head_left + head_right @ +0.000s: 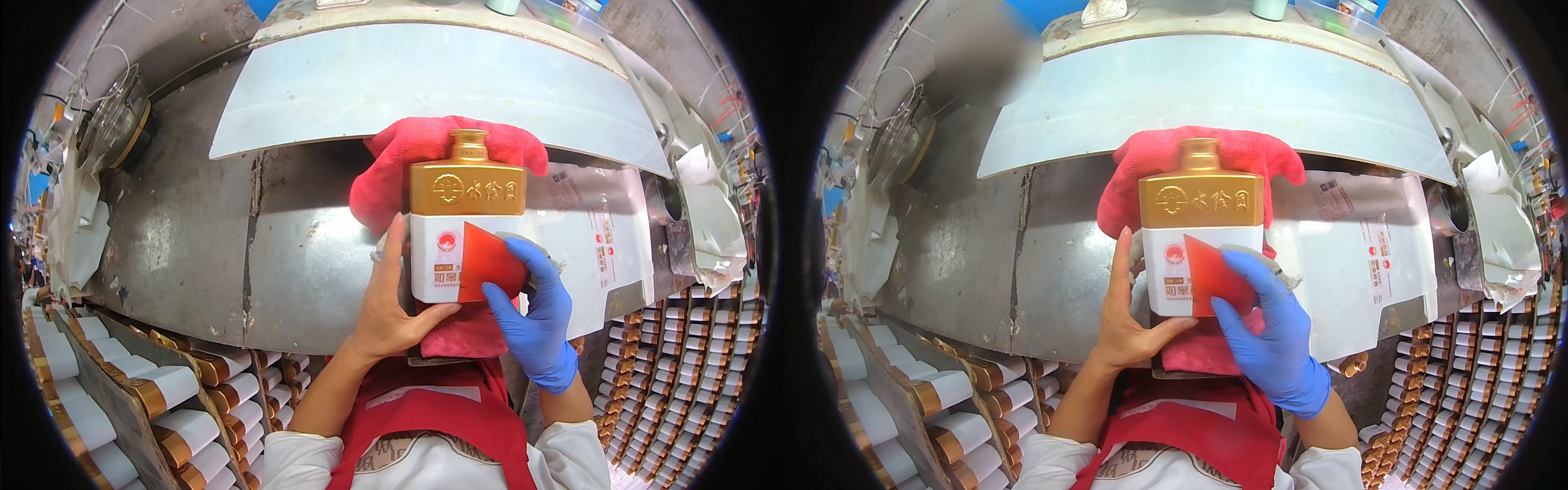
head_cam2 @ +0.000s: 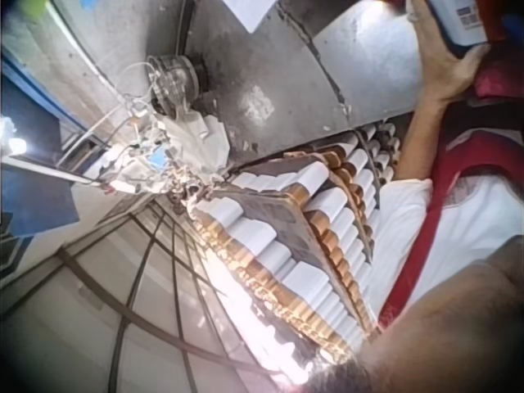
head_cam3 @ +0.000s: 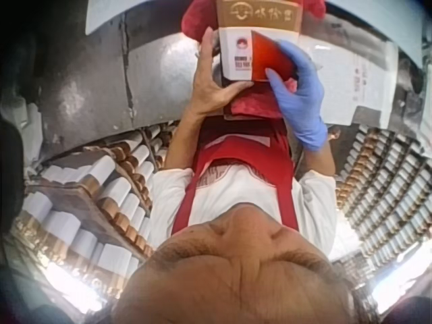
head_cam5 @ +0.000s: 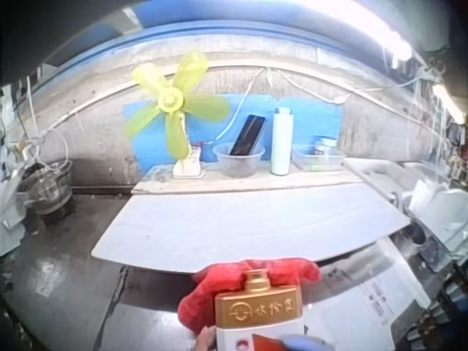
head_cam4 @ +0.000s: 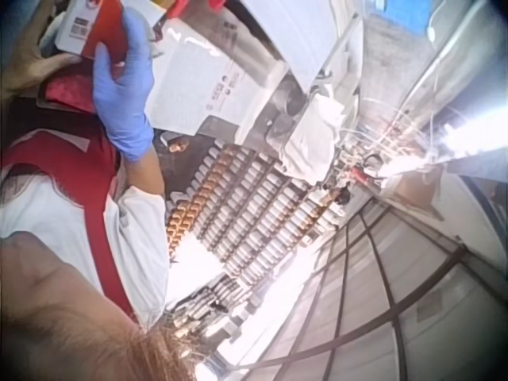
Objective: The person applies a white label to a gold and white bottle, smoothing it with a red tool. They then apply a red circular sticker to the bottle's neck and wipe the surface with a red cloth. The process is repeated for multiple bottles in a production setting.
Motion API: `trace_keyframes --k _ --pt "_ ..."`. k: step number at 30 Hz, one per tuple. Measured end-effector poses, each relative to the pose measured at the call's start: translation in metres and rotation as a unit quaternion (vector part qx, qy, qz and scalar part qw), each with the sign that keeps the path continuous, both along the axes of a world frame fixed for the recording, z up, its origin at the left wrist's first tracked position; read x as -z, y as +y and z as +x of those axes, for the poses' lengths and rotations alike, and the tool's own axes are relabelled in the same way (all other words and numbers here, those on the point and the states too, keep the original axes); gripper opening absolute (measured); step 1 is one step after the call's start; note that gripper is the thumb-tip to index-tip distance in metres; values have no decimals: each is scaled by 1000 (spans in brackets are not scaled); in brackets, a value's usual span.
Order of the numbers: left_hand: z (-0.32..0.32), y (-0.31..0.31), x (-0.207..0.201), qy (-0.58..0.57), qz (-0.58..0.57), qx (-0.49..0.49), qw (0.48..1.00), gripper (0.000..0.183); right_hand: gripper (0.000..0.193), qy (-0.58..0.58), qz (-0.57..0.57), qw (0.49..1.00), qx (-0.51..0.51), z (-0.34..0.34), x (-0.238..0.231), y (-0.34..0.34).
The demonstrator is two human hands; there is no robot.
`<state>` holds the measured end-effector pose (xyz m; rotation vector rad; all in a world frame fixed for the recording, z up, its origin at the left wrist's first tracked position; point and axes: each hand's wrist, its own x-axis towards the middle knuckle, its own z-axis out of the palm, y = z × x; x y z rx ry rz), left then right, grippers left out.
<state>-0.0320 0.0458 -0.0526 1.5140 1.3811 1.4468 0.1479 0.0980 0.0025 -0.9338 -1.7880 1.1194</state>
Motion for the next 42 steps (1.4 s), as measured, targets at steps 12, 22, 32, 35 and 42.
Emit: trace_keyframes --k 12,22,32,35,42 --pt "2 0 3 13 12 -15 1000 109 51 -47 26 998 27 -4 -2 -1" --pt "-1 -1 -3 -13 2 8 1000 107 39 1 42 977 209 15 -24 8" --pt "3 7 -4 -109 -30 -1 994 70 36 -171 110 954 218 -6 3 -8" --pt "0 6 -1 -81 -29 5 996 70 33 -199 157 926 280 13 17 2" --pt "-10 2 7 -204 -53 9 977 73 35 -153 403 902 -21 -19 -12 28"
